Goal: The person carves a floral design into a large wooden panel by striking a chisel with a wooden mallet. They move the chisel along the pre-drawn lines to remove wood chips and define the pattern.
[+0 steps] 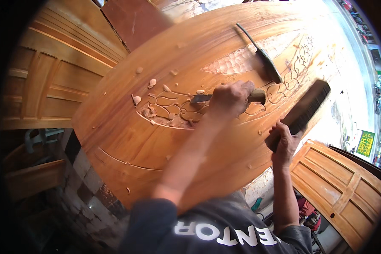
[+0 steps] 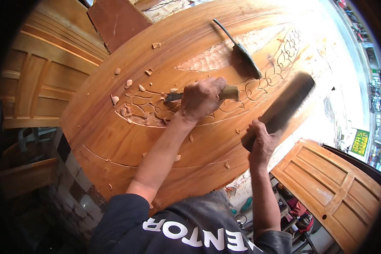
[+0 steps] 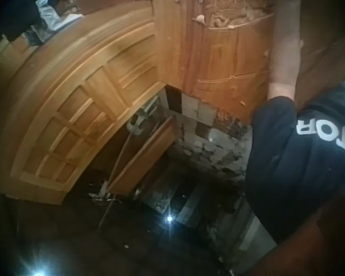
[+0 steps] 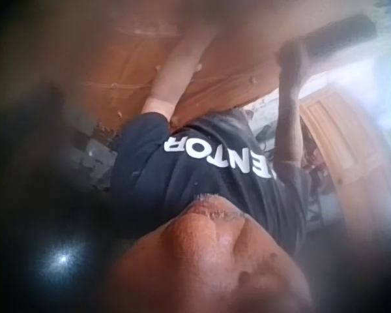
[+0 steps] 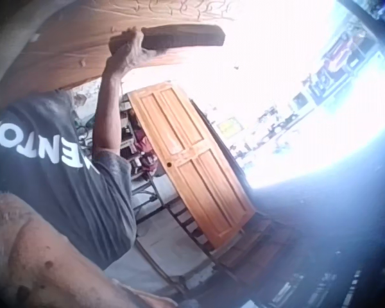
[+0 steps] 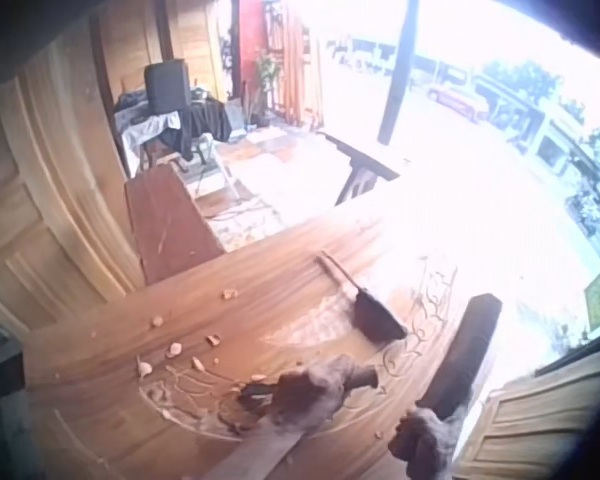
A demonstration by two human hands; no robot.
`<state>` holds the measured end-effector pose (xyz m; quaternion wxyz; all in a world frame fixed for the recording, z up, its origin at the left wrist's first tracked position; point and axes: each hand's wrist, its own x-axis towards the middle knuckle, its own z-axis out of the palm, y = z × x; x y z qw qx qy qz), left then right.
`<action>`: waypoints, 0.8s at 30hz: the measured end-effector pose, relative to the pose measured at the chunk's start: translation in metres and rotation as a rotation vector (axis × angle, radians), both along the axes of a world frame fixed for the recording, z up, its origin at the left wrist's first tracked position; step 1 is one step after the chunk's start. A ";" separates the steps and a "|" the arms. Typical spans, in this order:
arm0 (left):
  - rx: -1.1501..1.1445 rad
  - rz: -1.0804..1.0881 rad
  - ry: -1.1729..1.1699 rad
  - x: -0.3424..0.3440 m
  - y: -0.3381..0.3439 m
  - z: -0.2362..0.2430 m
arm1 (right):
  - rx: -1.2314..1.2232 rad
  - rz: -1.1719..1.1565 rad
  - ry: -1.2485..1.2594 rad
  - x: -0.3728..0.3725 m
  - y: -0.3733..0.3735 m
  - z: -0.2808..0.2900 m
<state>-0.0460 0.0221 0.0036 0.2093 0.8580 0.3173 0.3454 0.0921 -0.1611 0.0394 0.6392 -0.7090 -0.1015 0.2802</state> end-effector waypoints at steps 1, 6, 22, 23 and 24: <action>0.003 -0.003 0.013 0.002 -0.001 -0.001 | 0.007 0.104 -0.084 -0.007 -0.007 -0.016; 0.003 -0.008 0.002 -0.003 0.002 -0.006 | -0.163 0.426 -0.256 -0.005 -0.006 -0.007; 0.414 -0.475 -0.145 -0.069 -0.100 0.068 | -0.195 0.168 0.070 -0.024 -0.025 0.013; 0.187 -0.421 -0.304 -0.068 -0.093 0.077 | -0.273 0.163 -0.034 -0.021 -0.028 0.011; 0.029 -0.327 -0.381 -0.077 -0.083 0.059 | -0.346 0.172 -0.132 -0.022 -0.031 0.008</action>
